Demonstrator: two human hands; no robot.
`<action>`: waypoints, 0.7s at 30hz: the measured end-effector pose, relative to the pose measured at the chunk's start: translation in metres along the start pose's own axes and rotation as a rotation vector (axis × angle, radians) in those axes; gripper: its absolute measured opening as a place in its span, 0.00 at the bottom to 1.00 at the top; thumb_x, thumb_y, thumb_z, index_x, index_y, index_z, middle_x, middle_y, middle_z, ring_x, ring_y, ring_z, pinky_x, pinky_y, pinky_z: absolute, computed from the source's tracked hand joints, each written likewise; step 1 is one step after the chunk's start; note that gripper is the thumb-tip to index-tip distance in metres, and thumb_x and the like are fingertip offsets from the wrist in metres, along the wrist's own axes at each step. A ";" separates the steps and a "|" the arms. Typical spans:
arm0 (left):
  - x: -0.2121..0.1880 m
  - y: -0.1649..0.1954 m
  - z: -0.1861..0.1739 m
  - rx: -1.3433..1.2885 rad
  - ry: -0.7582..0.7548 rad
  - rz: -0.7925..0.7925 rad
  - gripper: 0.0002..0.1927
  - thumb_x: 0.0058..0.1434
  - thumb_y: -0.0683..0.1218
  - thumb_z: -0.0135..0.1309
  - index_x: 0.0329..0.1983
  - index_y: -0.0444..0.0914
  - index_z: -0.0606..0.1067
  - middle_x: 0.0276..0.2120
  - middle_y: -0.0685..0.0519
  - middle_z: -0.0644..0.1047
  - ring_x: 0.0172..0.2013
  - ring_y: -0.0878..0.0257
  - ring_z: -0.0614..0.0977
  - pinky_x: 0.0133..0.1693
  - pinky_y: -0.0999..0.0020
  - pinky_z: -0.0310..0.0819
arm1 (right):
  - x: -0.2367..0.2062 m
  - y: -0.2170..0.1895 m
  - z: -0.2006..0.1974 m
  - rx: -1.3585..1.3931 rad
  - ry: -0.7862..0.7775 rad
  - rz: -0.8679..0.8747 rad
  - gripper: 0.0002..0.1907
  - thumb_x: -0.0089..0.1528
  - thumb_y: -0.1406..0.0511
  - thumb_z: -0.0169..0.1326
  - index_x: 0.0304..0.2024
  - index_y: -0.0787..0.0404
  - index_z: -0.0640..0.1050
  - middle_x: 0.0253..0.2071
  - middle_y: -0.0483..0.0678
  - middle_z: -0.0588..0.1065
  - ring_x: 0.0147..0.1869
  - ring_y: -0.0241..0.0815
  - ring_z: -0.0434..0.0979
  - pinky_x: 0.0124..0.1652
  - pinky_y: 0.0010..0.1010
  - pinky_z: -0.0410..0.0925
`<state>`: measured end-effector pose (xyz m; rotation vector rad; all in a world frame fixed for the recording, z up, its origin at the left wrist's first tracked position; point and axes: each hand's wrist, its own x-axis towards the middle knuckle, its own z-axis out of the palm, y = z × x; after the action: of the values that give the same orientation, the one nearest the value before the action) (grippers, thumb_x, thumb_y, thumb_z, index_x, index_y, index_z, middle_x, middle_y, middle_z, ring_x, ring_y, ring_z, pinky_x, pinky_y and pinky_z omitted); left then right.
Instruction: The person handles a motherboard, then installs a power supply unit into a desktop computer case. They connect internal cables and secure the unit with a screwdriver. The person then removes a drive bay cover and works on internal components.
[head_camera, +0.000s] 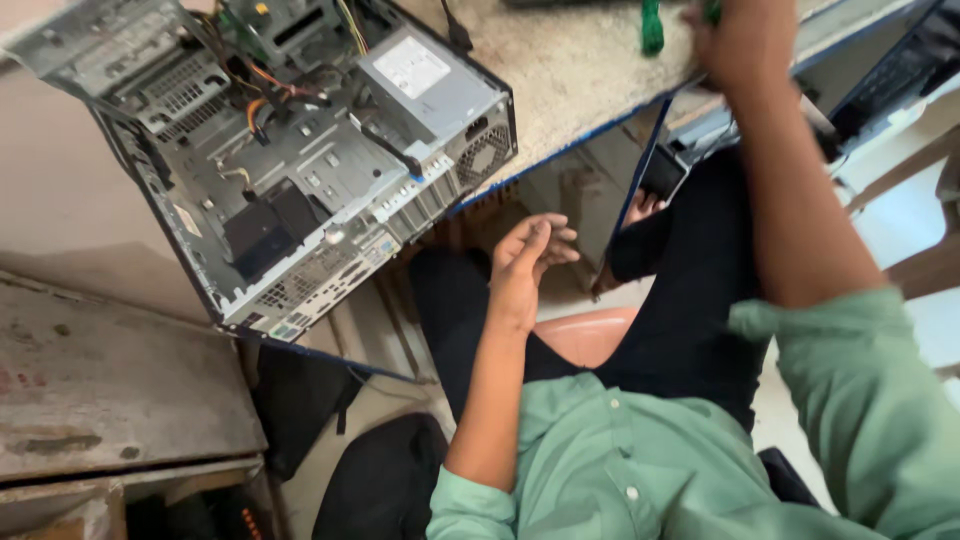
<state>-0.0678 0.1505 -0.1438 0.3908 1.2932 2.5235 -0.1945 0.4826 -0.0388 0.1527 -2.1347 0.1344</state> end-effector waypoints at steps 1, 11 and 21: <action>0.001 0.004 0.005 0.024 0.035 0.043 0.17 0.73 0.49 0.52 0.54 0.30 0.77 0.42 0.47 0.82 0.37 0.63 0.84 0.44 0.69 0.77 | 0.002 -0.021 -0.015 0.173 -0.045 0.035 0.07 0.64 0.64 0.65 0.41 0.60 0.84 0.33 0.54 0.77 0.35 0.56 0.77 0.36 0.45 0.68; -0.008 0.017 0.012 -0.217 0.092 0.150 0.20 0.74 0.50 0.52 0.55 0.28 0.77 0.36 0.48 0.82 0.34 0.64 0.83 0.38 0.71 0.76 | -0.046 -0.196 -0.107 0.785 -0.339 -0.205 0.13 0.49 0.68 0.68 0.37 0.56 0.83 0.27 0.48 0.71 0.29 0.50 0.73 0.28 0.38 0.65; -0.006 -0.006 -0.045 -0.019 0.060 0.059 0.13 0.70 0.44 0.60 0.49 0.27 0.79 0.37 0.46 0.82 0.32 0.62 0.83 0.35 0.71 0.76 | -0.052 -0.200 -0.104 0.737 -0.391 -0.108 0.17 0.47 0.60 0.73 0.34 0.57 0.81 0.29 0.48 0.75 0.30 0.50 0.76 0.29 0.36 0.68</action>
<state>-0.0774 0.1182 -0.1752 0.3568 1.2960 2.6134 -0.0479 0.3043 -0.0198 0.7745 -2.3555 0.8875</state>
